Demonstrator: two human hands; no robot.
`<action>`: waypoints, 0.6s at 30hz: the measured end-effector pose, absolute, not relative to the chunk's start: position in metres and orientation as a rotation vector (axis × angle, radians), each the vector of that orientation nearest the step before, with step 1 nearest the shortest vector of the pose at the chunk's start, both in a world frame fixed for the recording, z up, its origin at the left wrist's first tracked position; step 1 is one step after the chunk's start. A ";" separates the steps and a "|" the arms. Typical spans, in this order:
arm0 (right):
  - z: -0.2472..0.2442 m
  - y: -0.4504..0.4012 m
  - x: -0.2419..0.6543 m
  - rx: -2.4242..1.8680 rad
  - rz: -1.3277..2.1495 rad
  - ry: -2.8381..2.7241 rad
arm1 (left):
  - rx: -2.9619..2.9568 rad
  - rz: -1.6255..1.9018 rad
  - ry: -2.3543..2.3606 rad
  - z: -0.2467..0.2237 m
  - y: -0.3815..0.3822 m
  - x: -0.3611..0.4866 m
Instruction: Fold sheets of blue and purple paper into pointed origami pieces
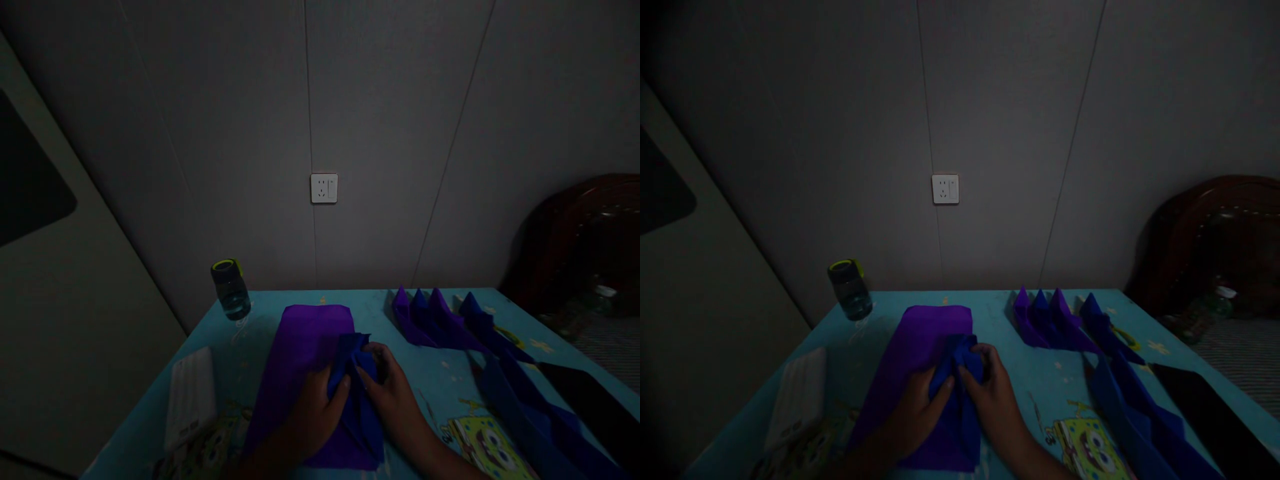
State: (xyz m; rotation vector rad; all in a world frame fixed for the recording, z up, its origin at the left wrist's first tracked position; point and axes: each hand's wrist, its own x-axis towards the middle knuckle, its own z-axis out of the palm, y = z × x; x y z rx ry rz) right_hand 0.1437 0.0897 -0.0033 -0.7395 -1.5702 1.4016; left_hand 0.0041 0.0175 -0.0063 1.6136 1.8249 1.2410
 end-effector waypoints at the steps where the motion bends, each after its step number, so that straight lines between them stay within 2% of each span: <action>1: -0.004 0.090 0.144 -0.756 1.369 -1.583 | 1.611 1.231 1.807 -0.006 0.018 0.005; 5: -0.007 0.091 0.145 -0.822 1.291 -1.641 | 1.523 1.265 1.888 -0.005 0.024 0.004; 18: -0.007 0.090 0.151 -0.860 1.359 -1.669 | 1.498 1.469 1.948 -0.003 0.029 -0.017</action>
